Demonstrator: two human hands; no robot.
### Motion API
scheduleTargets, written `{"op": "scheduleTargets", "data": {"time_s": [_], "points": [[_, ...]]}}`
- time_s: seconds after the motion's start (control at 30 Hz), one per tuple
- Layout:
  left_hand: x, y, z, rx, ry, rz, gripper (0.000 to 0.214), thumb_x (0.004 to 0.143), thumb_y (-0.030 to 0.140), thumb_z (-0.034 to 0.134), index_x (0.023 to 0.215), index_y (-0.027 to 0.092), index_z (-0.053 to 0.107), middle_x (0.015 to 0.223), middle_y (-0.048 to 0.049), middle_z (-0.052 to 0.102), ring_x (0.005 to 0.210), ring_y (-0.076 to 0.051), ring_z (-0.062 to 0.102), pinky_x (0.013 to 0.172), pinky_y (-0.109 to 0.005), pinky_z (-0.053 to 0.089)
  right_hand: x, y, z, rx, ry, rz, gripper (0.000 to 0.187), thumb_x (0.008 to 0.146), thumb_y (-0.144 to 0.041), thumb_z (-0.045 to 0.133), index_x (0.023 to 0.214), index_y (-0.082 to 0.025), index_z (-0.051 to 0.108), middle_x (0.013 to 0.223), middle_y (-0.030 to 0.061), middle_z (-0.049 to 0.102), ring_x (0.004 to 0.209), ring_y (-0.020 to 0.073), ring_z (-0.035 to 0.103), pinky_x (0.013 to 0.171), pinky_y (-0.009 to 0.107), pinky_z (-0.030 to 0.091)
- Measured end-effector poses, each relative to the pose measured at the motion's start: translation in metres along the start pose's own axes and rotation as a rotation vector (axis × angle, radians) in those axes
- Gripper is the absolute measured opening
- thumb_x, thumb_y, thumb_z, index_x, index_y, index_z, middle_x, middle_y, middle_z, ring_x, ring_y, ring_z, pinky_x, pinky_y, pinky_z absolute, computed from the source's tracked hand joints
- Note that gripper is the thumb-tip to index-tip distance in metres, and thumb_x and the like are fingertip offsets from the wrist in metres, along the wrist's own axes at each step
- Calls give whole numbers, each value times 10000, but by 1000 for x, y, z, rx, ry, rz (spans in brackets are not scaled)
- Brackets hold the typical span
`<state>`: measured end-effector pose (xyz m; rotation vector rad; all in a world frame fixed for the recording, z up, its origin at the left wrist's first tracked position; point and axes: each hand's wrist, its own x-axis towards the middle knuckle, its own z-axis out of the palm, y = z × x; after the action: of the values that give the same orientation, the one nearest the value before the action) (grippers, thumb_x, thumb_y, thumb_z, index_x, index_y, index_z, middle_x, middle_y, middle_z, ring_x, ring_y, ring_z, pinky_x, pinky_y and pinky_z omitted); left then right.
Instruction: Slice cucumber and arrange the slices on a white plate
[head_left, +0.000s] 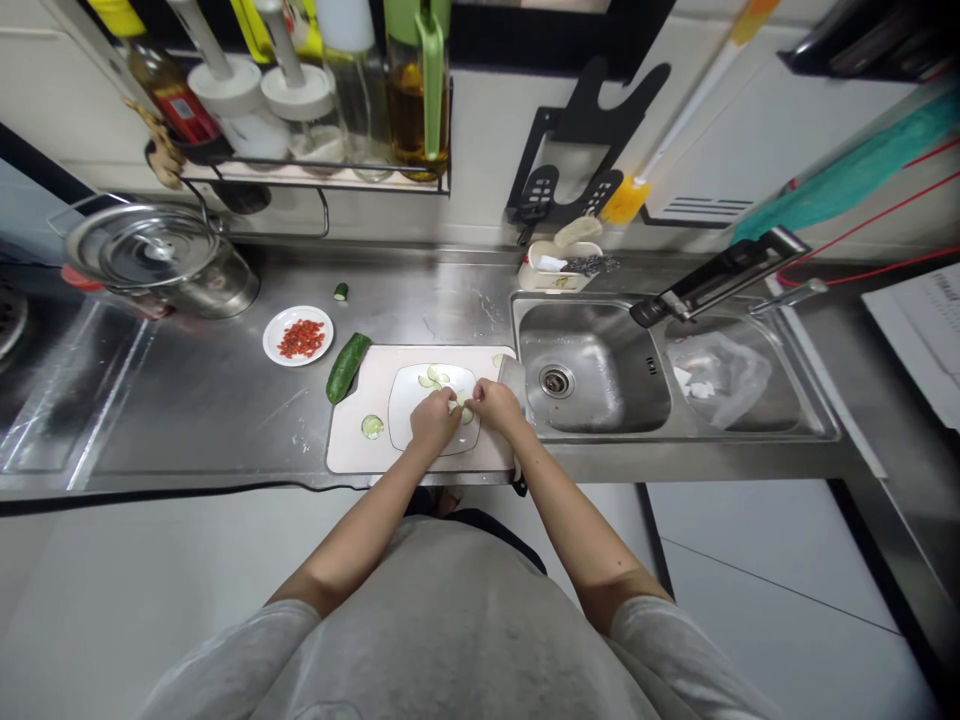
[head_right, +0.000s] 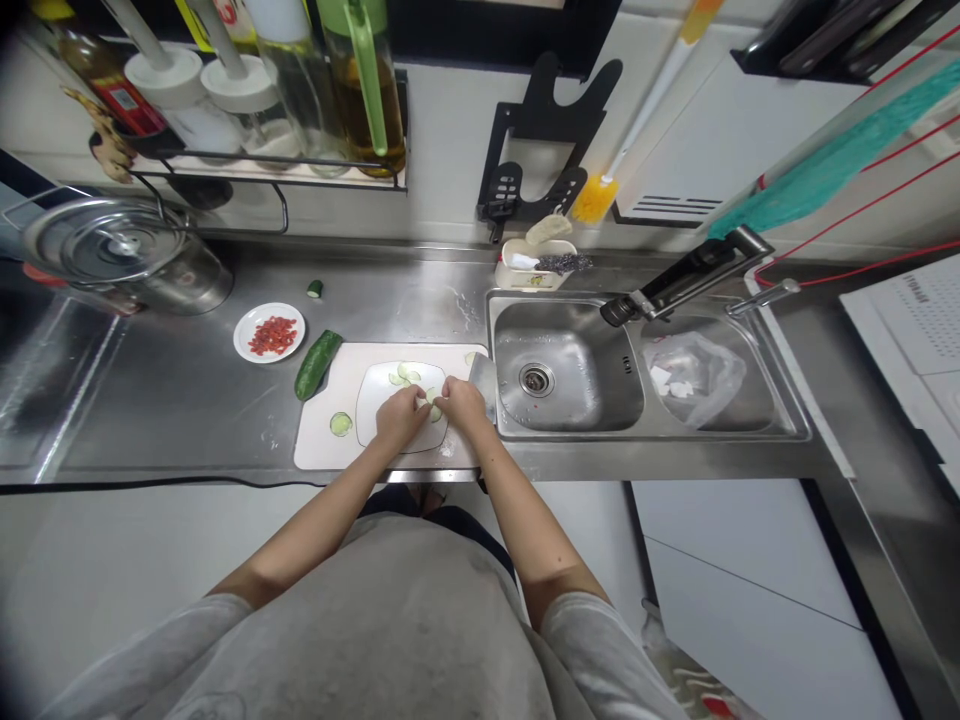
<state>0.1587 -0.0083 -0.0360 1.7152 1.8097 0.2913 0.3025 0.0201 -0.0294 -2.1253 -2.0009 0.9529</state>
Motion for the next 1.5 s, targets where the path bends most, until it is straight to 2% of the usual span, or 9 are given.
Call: {"op": "scheduleTargets", "data": {"time_s": [0.33, 0.67, 0.93, 1.5], "points": [[1, 0, -5, -68, -9, 14, 91, 849, 289, 569, 916, 234, 593, 911, -2, 636, 843, -150, 574, 657, -249, 375, -14, 16, -14, 110, 135, 69, 136, 795, -306, 541, 832, -192, 605, 700, -11, 600, 639, 133, 493, 598, 234, 315], [4, 1, 1, -58, -36, 23, 103, 876, 313, 546, 874, 228, 604, 924, -10, 650, 855, -155, 572, 657, -250, 366, -23, 10, 5, -23, 89, 151, 213, 823, -419, 566, 865, -214, 604, 798, 14, 653, 714, 146, 534, 584, 232, 280], [5, 0, 5, -37, -27, 21, 113, 873, 324, 543, 860, 229, 603, 925, -7, 652, 841, -154, 573, 625, -252, 349, -20, 7, 6, -65, 81, 126, 123, 828, -341, 564, 817, -221, 589, 799, 7, 643, 724, 145, 529, 576, 238, 267], [10, 4, 3, 2, -72, -27, 139, 858, 348, 542, 848, 233, 619, 921, -3, 657, 831, -155, 578, 612, -261, 337, -19, 8, 7, -61, 72, 110, 127, 847, -316, 523, 816, -220, 600, 773, 3, 637, 690, 137, 511, 574, 239, 264]]}}
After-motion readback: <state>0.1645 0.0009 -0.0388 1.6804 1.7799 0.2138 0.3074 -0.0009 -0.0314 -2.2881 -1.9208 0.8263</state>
